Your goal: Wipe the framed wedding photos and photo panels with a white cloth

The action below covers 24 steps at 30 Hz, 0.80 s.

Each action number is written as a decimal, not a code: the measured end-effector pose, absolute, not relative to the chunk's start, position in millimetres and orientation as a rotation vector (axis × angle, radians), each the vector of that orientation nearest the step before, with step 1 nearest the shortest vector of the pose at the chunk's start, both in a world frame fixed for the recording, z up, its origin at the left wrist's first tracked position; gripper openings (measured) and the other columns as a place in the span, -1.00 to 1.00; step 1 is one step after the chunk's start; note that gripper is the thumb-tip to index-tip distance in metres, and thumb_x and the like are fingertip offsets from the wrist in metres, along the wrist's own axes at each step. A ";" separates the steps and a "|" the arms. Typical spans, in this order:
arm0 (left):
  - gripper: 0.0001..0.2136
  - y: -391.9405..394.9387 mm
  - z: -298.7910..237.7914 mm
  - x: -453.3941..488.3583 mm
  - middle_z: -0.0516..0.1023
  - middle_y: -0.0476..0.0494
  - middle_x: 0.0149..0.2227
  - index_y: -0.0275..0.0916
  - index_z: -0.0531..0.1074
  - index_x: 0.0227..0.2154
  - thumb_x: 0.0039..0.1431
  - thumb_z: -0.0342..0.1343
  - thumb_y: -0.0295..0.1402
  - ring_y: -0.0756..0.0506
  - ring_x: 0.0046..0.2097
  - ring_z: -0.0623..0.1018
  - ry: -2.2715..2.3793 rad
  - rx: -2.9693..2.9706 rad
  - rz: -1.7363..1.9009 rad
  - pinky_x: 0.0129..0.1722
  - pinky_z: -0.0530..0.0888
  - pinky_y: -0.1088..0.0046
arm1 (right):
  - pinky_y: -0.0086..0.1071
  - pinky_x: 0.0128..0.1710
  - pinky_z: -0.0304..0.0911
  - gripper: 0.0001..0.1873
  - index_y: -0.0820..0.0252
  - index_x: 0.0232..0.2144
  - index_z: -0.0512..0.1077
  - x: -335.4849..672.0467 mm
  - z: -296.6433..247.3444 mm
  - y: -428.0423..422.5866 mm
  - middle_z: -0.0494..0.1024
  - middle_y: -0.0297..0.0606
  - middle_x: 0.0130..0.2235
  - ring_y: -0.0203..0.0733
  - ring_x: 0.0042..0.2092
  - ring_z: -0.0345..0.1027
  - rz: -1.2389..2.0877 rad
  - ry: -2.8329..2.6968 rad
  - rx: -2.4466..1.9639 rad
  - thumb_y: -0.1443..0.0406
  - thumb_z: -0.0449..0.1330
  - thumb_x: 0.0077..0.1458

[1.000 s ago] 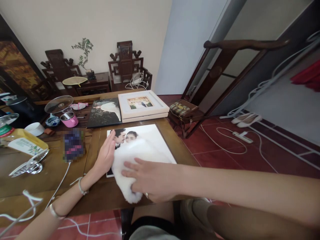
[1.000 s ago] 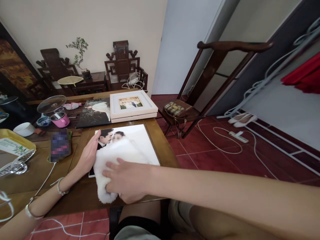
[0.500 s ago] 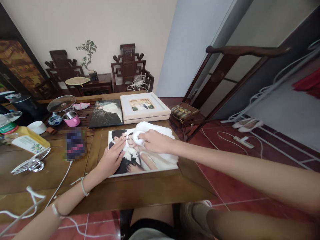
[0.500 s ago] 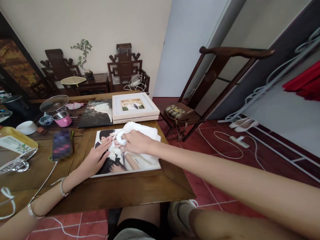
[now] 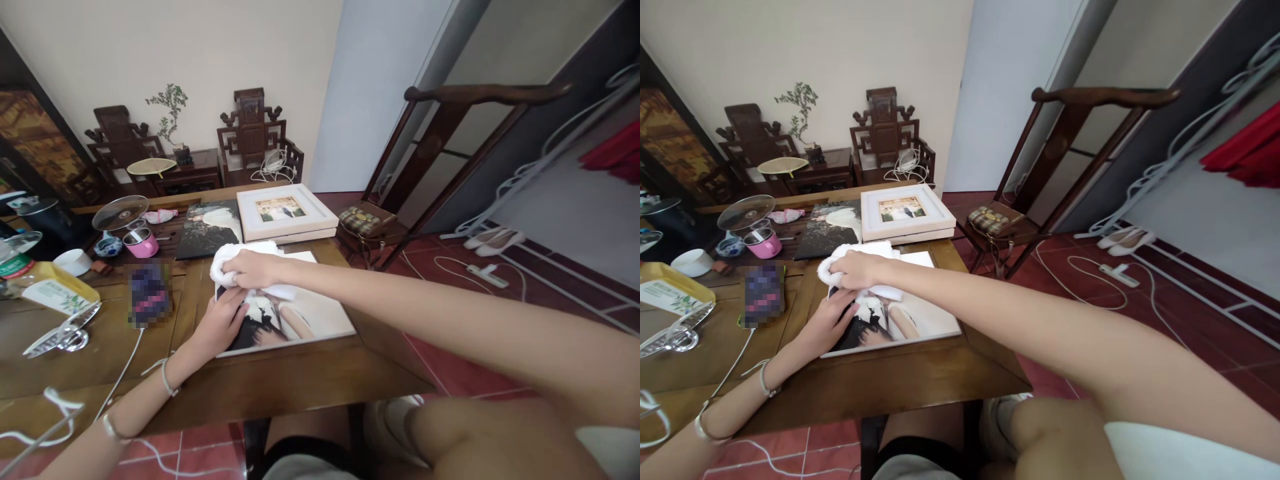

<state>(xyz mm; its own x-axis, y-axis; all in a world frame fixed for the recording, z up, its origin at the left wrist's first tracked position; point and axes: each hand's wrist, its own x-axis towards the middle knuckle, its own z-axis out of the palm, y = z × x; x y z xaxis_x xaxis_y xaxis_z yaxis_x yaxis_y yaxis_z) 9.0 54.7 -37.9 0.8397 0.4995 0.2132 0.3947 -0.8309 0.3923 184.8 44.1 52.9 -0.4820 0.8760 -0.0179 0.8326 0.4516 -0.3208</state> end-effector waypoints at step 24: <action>-0.60 66.3 -30.7 8.4 0.17 -0.31 0.30 -0.18 0.35 0.07 0.23 0.11 -0.14 -0.29 0.35 0.17 0.862 1.887 1.121 0.28 0.20 0.08 | 0.01 0.14 0.15 -0.62 0.40 -0.04 0.42 253.7 12.6 -69.9 0.17 0.25 0.27 0.26 0.29 0.05 0.058 -2.579 -1.886 0.47 0.05 0.07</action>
